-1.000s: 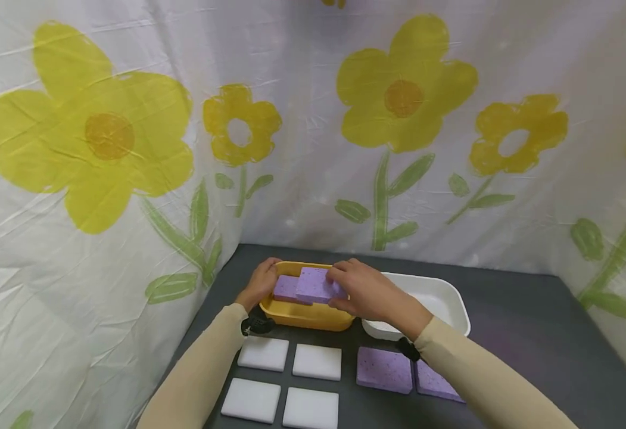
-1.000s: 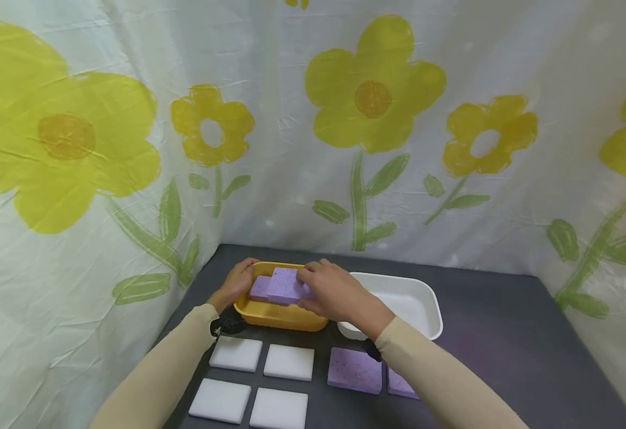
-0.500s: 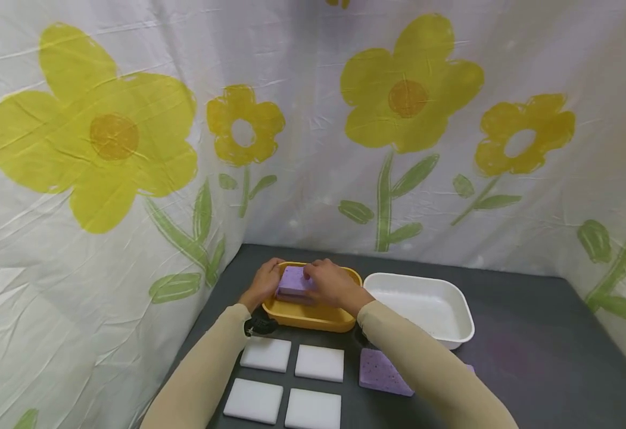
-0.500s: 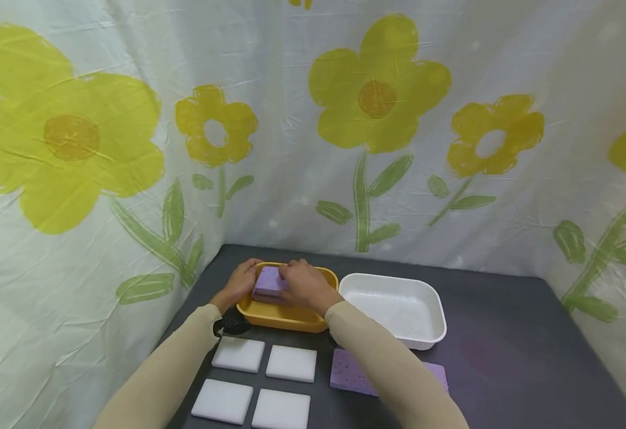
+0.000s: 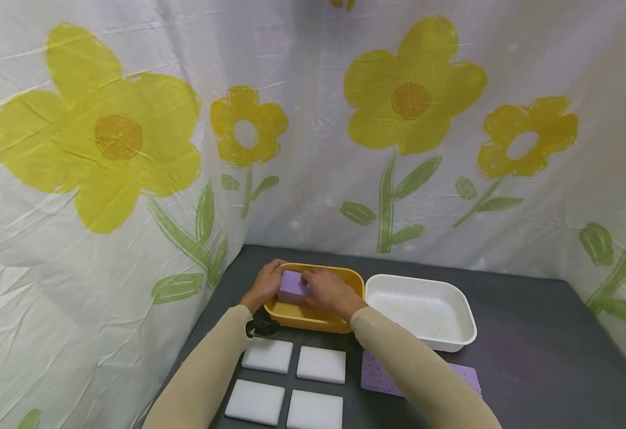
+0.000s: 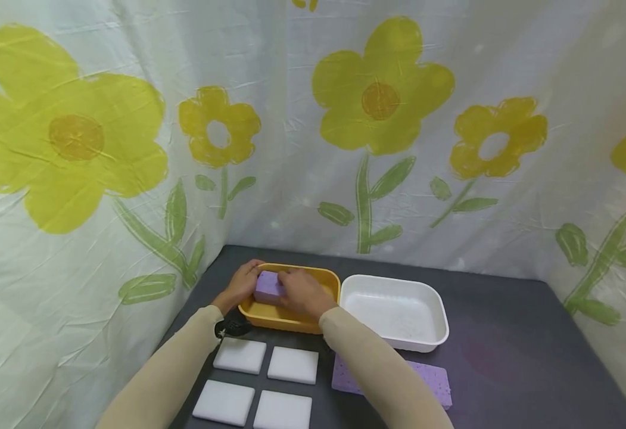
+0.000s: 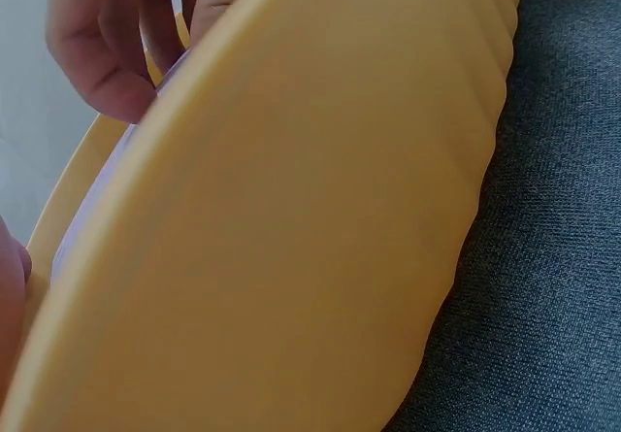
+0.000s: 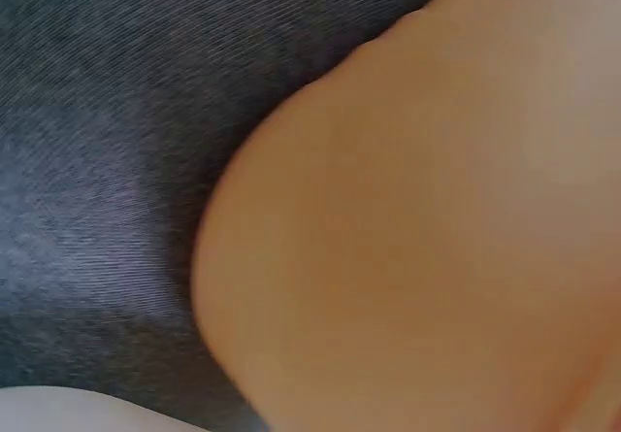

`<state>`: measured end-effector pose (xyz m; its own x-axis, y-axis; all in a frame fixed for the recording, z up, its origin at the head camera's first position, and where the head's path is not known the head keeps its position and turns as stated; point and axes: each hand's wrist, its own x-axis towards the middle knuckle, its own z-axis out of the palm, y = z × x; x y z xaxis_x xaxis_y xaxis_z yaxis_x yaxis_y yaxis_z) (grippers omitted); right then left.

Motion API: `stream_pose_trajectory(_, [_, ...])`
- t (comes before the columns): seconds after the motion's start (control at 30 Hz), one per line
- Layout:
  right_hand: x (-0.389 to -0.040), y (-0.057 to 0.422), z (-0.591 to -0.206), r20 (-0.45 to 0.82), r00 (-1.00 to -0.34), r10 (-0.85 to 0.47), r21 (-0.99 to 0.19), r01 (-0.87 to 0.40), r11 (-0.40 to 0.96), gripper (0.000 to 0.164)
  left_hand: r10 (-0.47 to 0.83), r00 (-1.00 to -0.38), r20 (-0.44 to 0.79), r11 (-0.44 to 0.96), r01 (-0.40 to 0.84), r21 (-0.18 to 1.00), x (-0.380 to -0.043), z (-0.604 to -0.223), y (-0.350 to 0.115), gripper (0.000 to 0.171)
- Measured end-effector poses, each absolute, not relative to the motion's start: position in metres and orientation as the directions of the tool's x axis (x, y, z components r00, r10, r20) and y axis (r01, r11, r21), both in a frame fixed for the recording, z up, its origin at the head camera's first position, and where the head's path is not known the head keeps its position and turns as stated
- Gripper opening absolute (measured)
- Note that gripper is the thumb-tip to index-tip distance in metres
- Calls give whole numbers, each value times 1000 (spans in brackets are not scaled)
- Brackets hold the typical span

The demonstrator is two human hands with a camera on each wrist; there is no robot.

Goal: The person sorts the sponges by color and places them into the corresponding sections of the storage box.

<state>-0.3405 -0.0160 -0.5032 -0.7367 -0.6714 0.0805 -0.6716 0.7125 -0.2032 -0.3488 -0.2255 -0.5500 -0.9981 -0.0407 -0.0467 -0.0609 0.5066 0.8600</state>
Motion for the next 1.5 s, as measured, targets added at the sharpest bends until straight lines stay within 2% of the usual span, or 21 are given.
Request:
stream_pose_trajectory(0.37, [-338, -14, -511, 129, -735, -666, -246, -675, 696, 28, -40, -998, -47, 508, -60, 859, -348, -551, -226, 40])
stream_pose_trajectory(0.67, [-337, 6, -502, 126, -684, -718, -236, -724, 648, 43, -22, -998, -67, 493, -69, 867, -348, -554, -227, 42])
stream_pose_trajectory(0.83, [-331, 31, -485, 129, -679, -722, -215, -730, 648, 40, -29, -997, -72, 490, -77, 868, -349, -552, -227, 43])
stream_pose_trajectory(1.13, [-306, 82, -458, 117, -665, -738, -178, -745, 643, 37, -44, -996, -82, 499, -93, 862, -351, -553, -228, 43])
stream_pose_trajectory(1.33, [-282, 116, -458, 169, -620, -766, -140, -785, 604, 33, -42, -995, -95, 502, -104, 859, -352, -554, -228, 43])
stream_pose_trajectory(1.5, [-261, 136, -462, 195, -611, -767, -148, -792, 593, 31, -44, -993, -106, 500, -114, 858, -352, -553, -225, 43])
